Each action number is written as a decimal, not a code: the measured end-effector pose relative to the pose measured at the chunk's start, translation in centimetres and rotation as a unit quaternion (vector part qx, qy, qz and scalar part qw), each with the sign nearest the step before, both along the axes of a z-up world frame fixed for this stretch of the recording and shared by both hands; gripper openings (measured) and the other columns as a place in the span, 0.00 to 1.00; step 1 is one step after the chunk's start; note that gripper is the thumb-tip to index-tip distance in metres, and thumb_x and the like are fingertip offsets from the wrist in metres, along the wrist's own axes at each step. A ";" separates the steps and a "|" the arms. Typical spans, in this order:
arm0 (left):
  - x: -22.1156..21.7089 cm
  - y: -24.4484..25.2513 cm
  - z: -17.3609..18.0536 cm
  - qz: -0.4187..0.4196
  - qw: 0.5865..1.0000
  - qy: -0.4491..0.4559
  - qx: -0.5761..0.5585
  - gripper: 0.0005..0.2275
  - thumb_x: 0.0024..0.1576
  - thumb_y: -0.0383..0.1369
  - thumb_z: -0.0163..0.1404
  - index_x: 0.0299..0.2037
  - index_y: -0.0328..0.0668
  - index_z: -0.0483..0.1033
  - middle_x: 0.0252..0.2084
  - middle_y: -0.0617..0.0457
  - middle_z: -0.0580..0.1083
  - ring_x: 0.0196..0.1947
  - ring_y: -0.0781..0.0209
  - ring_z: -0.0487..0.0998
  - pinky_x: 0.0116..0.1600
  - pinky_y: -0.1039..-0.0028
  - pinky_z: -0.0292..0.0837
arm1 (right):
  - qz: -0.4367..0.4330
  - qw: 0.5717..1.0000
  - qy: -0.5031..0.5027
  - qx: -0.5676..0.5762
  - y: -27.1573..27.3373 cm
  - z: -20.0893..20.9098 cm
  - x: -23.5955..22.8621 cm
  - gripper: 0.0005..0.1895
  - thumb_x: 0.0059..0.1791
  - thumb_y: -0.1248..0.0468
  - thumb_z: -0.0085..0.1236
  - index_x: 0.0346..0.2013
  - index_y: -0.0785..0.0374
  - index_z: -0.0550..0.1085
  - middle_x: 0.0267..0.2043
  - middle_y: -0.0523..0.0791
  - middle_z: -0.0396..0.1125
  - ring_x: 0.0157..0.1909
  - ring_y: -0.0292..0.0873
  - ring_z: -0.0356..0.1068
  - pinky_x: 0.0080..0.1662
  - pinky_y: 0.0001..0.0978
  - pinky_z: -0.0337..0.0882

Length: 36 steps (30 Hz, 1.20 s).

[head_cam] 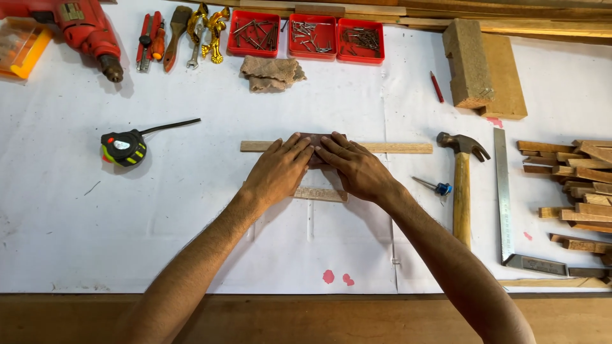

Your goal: Measure, mark, and sand wooden strips on a workbench using a tape measure, pencil, and sanding block.

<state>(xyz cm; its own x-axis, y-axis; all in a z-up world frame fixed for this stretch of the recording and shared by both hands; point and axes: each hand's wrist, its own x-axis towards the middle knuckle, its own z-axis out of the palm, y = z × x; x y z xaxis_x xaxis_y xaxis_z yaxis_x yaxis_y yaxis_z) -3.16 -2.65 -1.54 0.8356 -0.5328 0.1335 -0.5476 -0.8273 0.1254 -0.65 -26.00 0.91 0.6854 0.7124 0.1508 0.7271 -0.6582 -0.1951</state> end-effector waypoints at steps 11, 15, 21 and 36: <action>3.1 -8.1 -1.1 -0.068 0.998 -0.017 0.005 0.19 0.67 0.37 0.41 0.64 0.34 0.68 0.70 0.42 0.65 0.72 0.45 0.59 0.70 0.50 0.59 | -0.076 0.997 0.004 0.031 -7.6 0.3 -0.6 0.25 0.52 0.67 0.56 0.65 0.53 0.69 0.70 0.45 0.62 0.74 0.49 0.55 0.67 0.44 0.64; 3.9 -11.0 0.7 -0.080 0.996 -0.016 -0.028 0.21 0.60 0.35 0.49 0.63 0.34 0.69 0.68 0.42 0.65 0.70 0.42 0.59 0.68 0.46 0.59 | -0.092 0.993 -0.027 0.067 -10.2 1.0 -0.7 0.27 0.50 0.76 0.52 0.64 0.57 0.70 0.70 0.47 0.64 0.75 0.52 0.55 0.67 0.44 0.67; 4.3 -12.7 3.9 -0.069 0.982 -0.088 -0.150 0.14 0.66 0.33 0.51 0.58 0.34 0.74 0.61 0.39 0.74 0.59 0.40 0.76 0.56 0.52 0.76 | -0.092 0.982 -0.099 0.135 -12.7 4.7 -1.3 0.29 0.47 0.80 0.51 0.63 0.63 0.72 0.68 0.51 0.66 0.73 0.56 0.60 0.65 0.46 0.71; 6.2 -28.3 4.1 -0.181 0.881 0.101 -0.425 0.18 0.64 0.40 0.56 0.55 0.32 0.72 0.45 0.41 0.78 0.45 0.51 0.82 0.48 0.65 0.80 | -0.422 0.853 0.133 0.275 -25.8 7.7 -6.1 0.14 0.52 0.65 0.58 0.53 0.60 0.78 0.35 0.48 0.77 0.35 0.39 0.75 0.38 0.34 0.76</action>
<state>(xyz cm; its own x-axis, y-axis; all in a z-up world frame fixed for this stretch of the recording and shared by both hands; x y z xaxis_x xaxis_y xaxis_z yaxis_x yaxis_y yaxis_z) 2.99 -30.96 2.53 0.6837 -0.5485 0.4814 -0.6517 -0.1620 0.7410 -6.75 -51.83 8.62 0.9814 -0.1811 0.0629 -0.0789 -0.6809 -0.7281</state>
